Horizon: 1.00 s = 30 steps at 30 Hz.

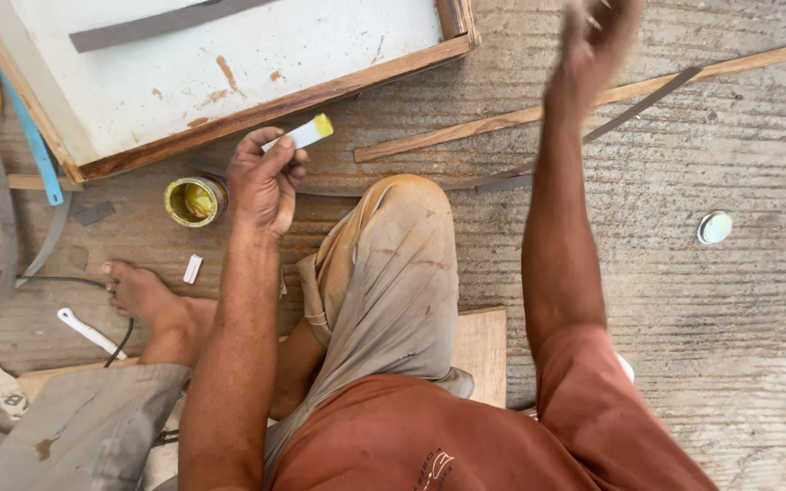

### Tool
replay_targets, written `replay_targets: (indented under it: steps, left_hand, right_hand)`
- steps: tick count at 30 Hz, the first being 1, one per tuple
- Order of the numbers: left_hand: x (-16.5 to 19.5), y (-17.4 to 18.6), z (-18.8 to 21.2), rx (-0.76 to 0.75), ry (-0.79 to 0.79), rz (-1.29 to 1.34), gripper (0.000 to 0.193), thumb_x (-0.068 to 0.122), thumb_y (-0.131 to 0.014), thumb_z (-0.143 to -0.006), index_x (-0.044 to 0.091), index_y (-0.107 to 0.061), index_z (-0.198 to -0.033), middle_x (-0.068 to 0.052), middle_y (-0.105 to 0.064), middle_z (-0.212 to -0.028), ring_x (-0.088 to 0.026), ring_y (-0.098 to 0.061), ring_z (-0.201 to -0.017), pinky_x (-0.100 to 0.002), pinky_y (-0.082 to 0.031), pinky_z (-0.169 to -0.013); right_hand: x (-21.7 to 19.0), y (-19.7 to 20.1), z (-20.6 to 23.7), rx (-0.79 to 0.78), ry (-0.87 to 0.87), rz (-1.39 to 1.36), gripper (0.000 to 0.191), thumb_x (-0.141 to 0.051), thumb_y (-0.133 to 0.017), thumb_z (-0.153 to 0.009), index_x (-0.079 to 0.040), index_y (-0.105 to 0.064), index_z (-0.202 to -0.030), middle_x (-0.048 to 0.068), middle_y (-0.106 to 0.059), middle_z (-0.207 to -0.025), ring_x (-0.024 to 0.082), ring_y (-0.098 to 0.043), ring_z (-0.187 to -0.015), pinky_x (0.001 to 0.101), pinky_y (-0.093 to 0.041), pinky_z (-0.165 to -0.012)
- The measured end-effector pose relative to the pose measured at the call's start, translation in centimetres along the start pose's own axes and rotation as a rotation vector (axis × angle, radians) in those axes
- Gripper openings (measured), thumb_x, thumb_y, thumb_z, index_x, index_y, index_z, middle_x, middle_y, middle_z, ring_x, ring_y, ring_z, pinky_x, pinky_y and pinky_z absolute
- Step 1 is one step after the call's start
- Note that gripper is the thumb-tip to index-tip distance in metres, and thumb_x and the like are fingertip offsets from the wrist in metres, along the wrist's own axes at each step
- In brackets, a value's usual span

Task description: The person sits cross-legged on the floor and uses a small sponge brush to apply yellow paint to thin wooden strips and a long flat metal strip, dipping the brush into a small paint can between strokes and working along each strip's length.

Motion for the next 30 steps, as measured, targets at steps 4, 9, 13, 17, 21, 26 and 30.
replay_targets:
  steps: [4, 9, 13, 17, 21, 26, 30]
  left_hand:
    - [-2.3, -2.0, -2.3, -0.004, -0.015, -0.124, 0.013, -0.002, -0.076, -0.095, 0.004, -0.067, -0.101, -0.011, -0.073, -0.092, -0.018, -0.075, -0.080, -0.026, -0.062, -0.064]
    - [-5.7, -6.6, -4.3, 0.046, -0.011, -0.376, 0.020, 0.002, -0.077, -0.090, 0.005, -0.071, -0.109, -0.008, -0.075, -0.091, -0.011, -0.071, -0.072, -0.020, -0.057, -0.056]
    - [-8.1, -10.8, -6.3, 0.033, -0.104, -0.601, 0.018, 0.006, -0.079, -0.088, 0.005, -0.075, -0.105, -0.009, -0.077, -0.093, -0.011, -0.072, -0.073, -0.023, -0.059, -0.058]
    - [-10.8, -14.7, -9.2, -0.078, -0.354, -0.845, 0.010, 0.008, -0.079, -0.094, 0.006, -0.078, -0.104, -0.011, -0.077, -0.094, -0.012, -0.069, -0.079, -0.026, -0.058, -0.068]
    - [-13.6, -17.9, -11.3, -0.079, -0.533, -1.135, 0.001, 0.011, -0.079, -0.093, 0.011, -0.079, -0.093, -0.006, -0.079, -0.099, -0.010, -0.072, -0.084, -0.024, -0.066, -0.073]
    - [-15.9, -21.1, -12.3, -0.172, -0.787, -1.320, 0.007, 0.006, -0.074, -0.093, 0.010, -0.077, -0.098, -0.007, -0.075, -0.113, -0.012, -0.075, -0.093, -0.025, -0.065, -0.076]
    - [-16.7, -22.1, -12.5, -0.227, -0.802, -1.358, 0.008, 0.003, -0.074, -0.095, 0.009, -0.074, -0.100, -0.011, -0.071, -0.119, -0.016, -0.075, -0.102, -0.026, -0.064, -0.079]
  right_hand:
    - [1.4, 12.5, 5.8, 0.394, -0.089, 0.388, 0.043, -0.010, -0.061, -0.110, -0.012, -0.053, -0.152, 0.015, -0.057, -0.156, 0.030, -0.055, -0.145, 0.0457, -0.053, -0.121]
    - [7.1, 19.2, 7.8, 0.344, -0.608, 0.920, 0.058, -0.025, -0.059, -0.106, -0.011, -0.034, -0.156, 0.016, -0.026, -0.165, 0.033, -0.030, -0.149, 0.0496, -0.033, -0.123]
    - [9.2, 19.3, 7.3, 0.247, -0.604, 1.232, 0.061, -0.034, -0.062, -0.106, -0.013, -0.035, -0.156, 0.014, -0.029, -0.165, 0.035, -0.023, -0.152, 0.0553, -0.016, -0.124]
    - [10.8, 20.5, 6.5, 0.182, -0.478, 1.261, 0.056, -0.034, -0.064, -0.107, -0.015, -0.043, -0.155, 0.016, -0.030, -0.165, 0.035, -0.025, -0.153, 0.0535, -0.018, -0.125]
    - [12.5, 21.7, 6.1, 0.190, -0.501, 1.301, 0.052, -0.034, -0.063, -0.109, -0.017, -0.046, -0.155, 0.016, -0.030, -0.166, 0.033, -0.026, -0.155, 0.0540, -0.019, -0.125]
    - [13.6, 23.0, 6.4, 0.158, -0.501, 1.293, 0.053, -0.034, -0.062, -0.112, -0.015, -0.043, -0.158, 0.018, -0.027, -0.167, 0.034, -0.024, -0.155, 0.0547, -0.018, -0.125]
    - [14.1, 23.9, 6.6, 0.141, -0.478, 1.294, 0.055, -0.035, -0.061, -0.115, -0.014, -0.040, -0.160, 0.017, -0.026, -0.168, 0.034, -0.022, -0.158, 0.0551, -0.016, -0.127]
Point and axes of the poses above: each hand's wrist, its own z-axis away from the middle knuckle, its own y-axis out of the back of the hand, x = y × z, the point moved 2 cm from there along -z, towards the middle knuckle
